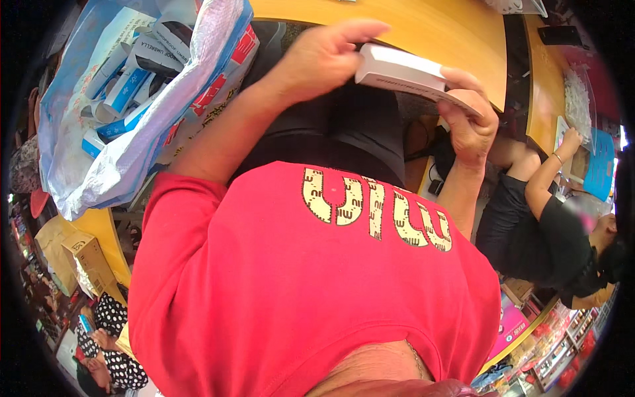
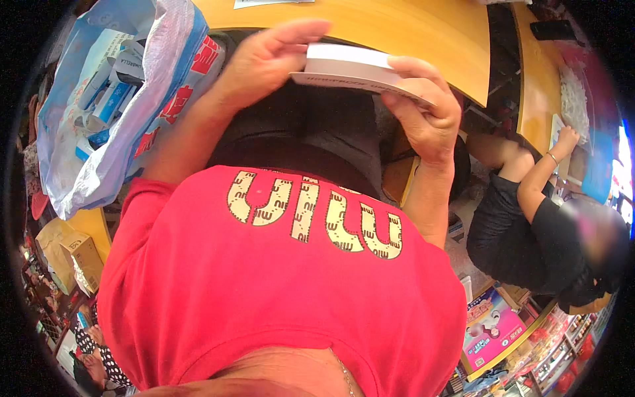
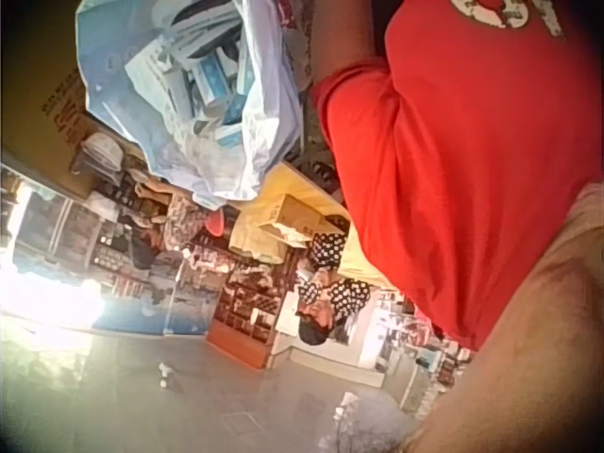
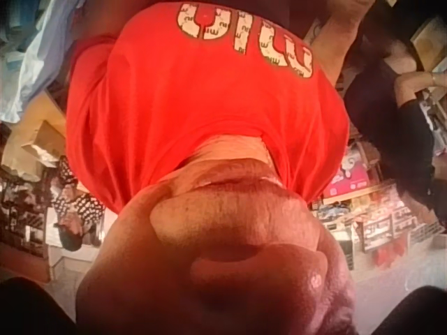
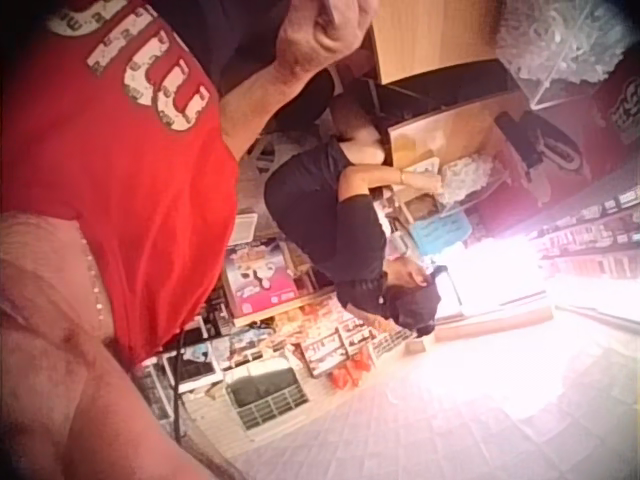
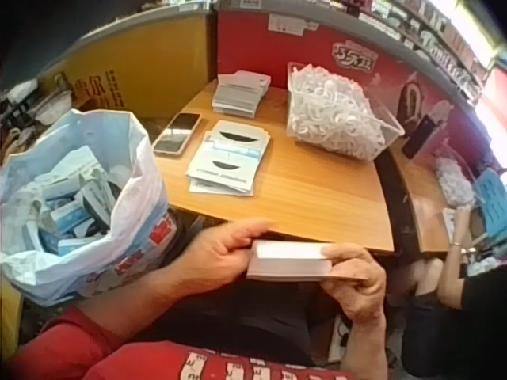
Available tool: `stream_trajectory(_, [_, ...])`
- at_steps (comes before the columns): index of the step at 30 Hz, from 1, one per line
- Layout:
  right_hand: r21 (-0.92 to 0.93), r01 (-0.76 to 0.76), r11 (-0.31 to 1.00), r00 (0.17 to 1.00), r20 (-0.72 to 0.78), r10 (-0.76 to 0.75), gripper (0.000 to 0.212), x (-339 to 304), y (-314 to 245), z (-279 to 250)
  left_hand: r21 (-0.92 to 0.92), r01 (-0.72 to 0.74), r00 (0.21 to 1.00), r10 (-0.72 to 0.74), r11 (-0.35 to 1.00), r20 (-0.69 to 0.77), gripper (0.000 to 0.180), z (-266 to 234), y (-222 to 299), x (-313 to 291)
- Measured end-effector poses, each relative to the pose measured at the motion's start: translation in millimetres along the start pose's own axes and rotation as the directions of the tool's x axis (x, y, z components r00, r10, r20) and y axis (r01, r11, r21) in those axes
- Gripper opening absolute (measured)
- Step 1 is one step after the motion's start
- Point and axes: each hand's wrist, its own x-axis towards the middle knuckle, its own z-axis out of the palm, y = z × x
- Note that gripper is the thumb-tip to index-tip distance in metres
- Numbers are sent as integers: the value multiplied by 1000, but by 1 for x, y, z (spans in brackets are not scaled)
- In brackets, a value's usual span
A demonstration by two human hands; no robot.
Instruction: The person folds a white card by hand, wraps a label around it, and places the completed item into a large bag.
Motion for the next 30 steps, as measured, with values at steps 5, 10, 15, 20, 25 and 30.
stream_trajectory(5, [-313, 181, 932, 981, 123, -149, 15, 6, -10, -1, -324, 481, 876, -460, 814, 146, 54, -26, 20, -22])
stream_trajectory(10, [-310, 265, 913, 953, 232, -197, 17, 10, -26, 7, -395, 592, 805, -534, 702, 258, 52, -12, 18, -13])
stream_trajectory(15, [-284, 207, 936, 929, 358, -97, 13, 11, -30, 13, -614, 502, 846, -492, 609, 204, 23, -2, 17, -6])
stream_trajectory(20, [-336, 283, 898, 959, 88, -269, 10, 8, -14, 16, -523, 293, 934, -357, 801, -23, 17, 5, 10, 5])
stream_trajectory(25, [-224, 5, 975, 953, -296, -73, 8, 9, 0, 13, -331, 190, 973, -223, 924, -62, 18, 13, 10, 8])
stream_trajectory(30, [-42, -121, 992, 898, -430, 91, 11, 11, 8, 14, -426, 230, 973, -210, 875, 93, 19, 12, 13, 6])
